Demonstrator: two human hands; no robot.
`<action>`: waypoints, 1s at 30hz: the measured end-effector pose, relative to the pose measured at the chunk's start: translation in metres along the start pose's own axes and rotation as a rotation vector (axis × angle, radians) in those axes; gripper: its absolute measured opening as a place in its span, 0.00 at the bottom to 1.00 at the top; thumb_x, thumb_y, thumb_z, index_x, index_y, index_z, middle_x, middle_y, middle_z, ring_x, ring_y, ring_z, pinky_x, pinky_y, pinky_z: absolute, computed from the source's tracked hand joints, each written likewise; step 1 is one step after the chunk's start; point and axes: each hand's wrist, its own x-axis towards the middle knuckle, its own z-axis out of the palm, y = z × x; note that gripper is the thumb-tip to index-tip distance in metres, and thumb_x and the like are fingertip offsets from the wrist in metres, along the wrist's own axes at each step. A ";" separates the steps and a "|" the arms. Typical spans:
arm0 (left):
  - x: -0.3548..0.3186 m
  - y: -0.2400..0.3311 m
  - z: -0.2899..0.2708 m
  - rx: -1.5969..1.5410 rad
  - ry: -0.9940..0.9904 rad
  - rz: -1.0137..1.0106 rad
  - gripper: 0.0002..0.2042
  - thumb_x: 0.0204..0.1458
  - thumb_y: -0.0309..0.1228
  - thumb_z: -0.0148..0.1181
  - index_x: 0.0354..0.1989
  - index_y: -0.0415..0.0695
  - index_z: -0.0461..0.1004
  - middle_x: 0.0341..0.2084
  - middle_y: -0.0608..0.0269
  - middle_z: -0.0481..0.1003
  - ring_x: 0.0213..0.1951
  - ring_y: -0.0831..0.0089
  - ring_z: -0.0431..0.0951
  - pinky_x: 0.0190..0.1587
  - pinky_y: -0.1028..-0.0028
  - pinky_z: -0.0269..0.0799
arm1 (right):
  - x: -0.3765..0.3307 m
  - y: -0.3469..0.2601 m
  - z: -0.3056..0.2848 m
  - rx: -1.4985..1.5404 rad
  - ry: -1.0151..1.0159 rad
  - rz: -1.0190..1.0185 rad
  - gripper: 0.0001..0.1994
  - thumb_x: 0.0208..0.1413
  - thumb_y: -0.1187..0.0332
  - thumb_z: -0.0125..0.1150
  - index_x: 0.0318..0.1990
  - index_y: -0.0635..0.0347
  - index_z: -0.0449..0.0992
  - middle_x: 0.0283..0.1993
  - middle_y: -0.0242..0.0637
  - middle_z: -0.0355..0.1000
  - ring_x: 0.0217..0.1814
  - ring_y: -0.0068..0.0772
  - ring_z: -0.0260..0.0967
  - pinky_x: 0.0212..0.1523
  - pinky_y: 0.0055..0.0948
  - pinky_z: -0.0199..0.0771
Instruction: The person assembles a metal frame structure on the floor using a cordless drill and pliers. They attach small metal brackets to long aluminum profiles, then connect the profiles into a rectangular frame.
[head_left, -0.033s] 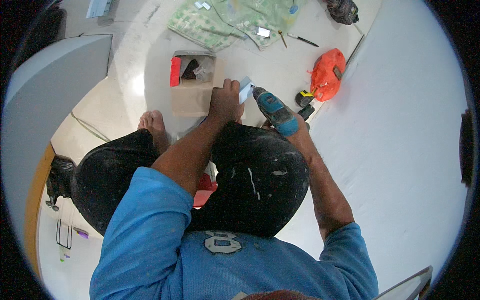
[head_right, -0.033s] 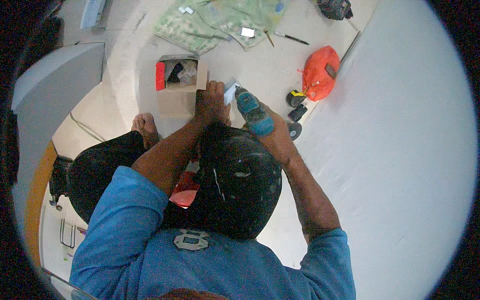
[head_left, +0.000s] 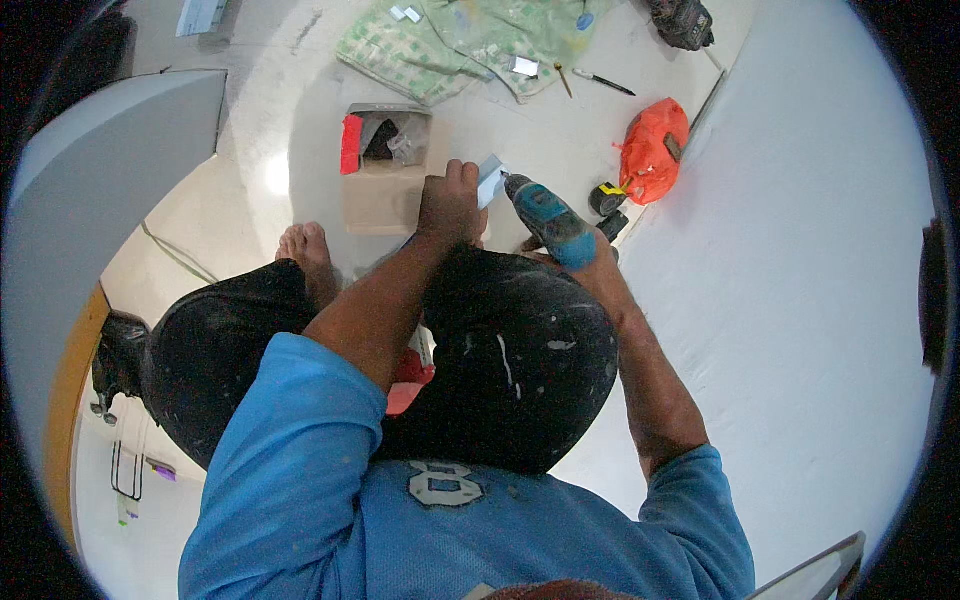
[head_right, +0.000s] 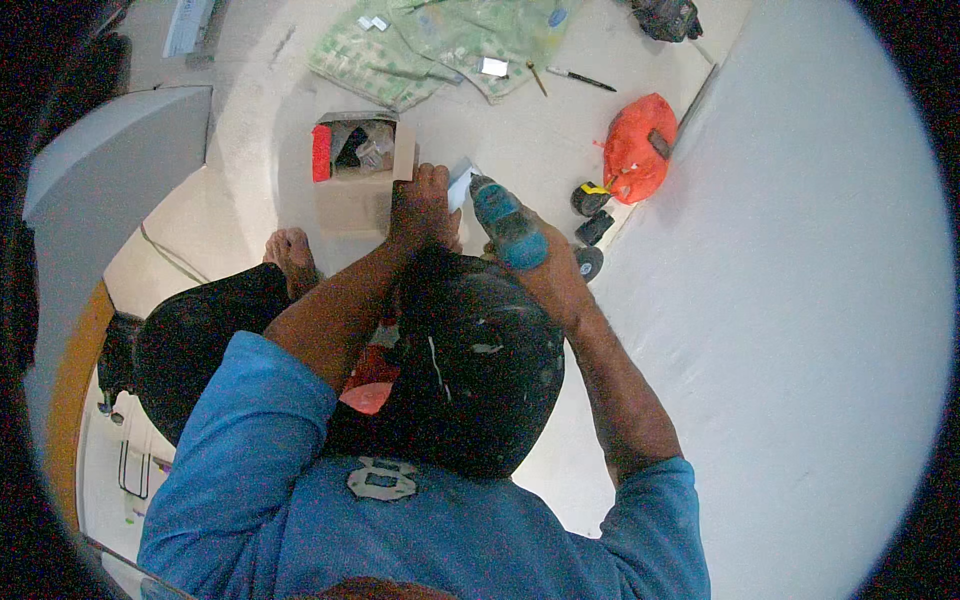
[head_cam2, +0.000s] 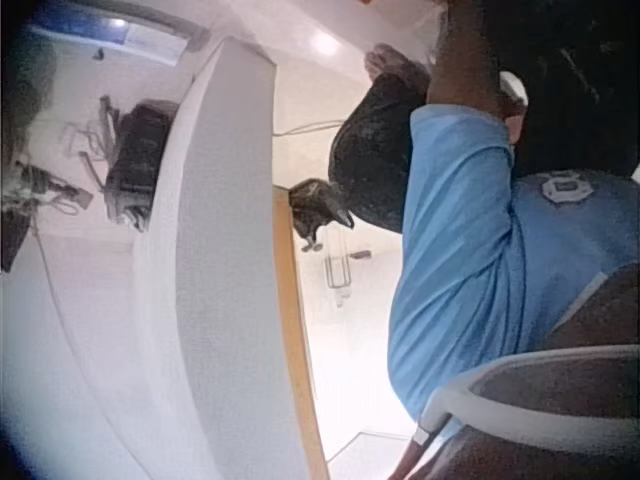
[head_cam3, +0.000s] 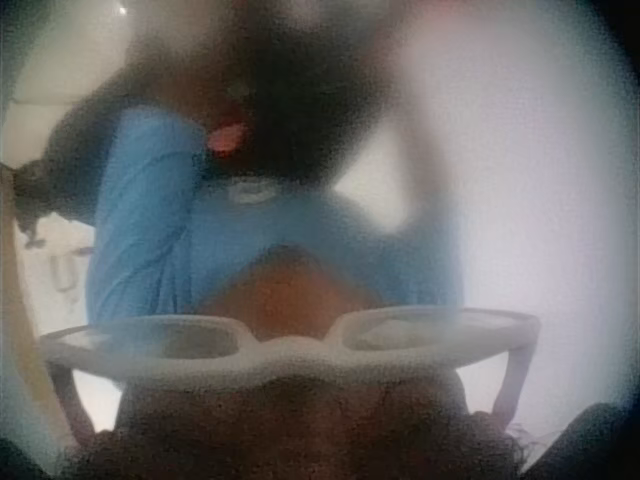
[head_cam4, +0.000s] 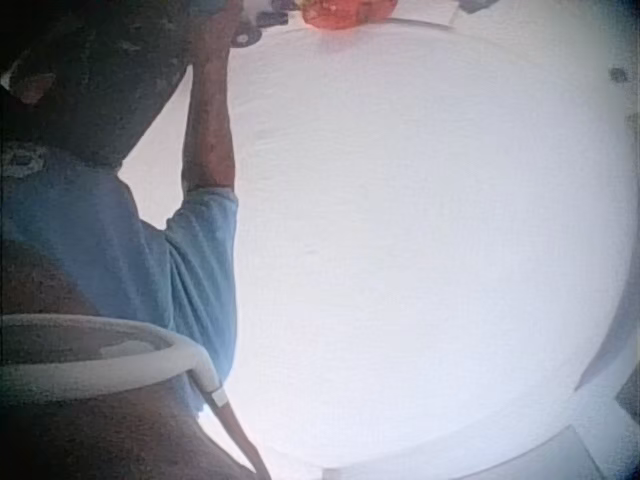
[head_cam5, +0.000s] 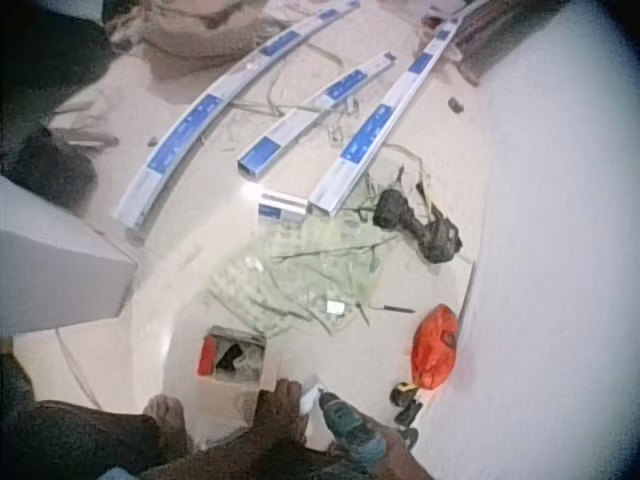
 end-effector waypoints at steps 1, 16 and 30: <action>0.000 0.000 0.000 -0.002 0.019 -0.003 0.33 0.40 0.36 0.80 0.53 0.40 0.69 0.47 0.45 0.72 0.51 0.45 0.77 0.53 0.48 0.73 | 0.001 0.000 -0.001 0.001 -0.028 -0.010 0.28 0.59 0.64 0.77 0.66 0.61 0.77 0.58 0.46 0.84 0.59 0.42 0.82 0.65 0.41 0.78; 0.013 0.043 -0.069 0.087 -0.117 -0.122 0.29 0.52 0.44 0.75 0.55 0.34 0.77 0.55 0.35 0.80 0.56 0.38 0.81 0.64 0.48 0.76 | -0.151 -0.060 -0.017 -0.604 0.849 -0.606 0.35 0.53 0.76 0.68 0.71 0.66 0.68 0.56 0.59 0.80 0.57 0.62 0.80 0.59 0.54 0.79; -0.156 0.218 -0.261 -1.096 -0.067 0.285 0.16 0.60 0.33 0.70 0.50 0.36 0.77 0.38 0.57 0.84 0.33 0.69 0.86 0.39 0.71 0.86 | -0.287 0.027 0.014 -0.011 0.823 -0.692 0.35 0.58 0.62 0.77 0.68 0.71 0.70 0.50 0.51 0.81 0.59 0.46 0.81 0.62 0.46 0.80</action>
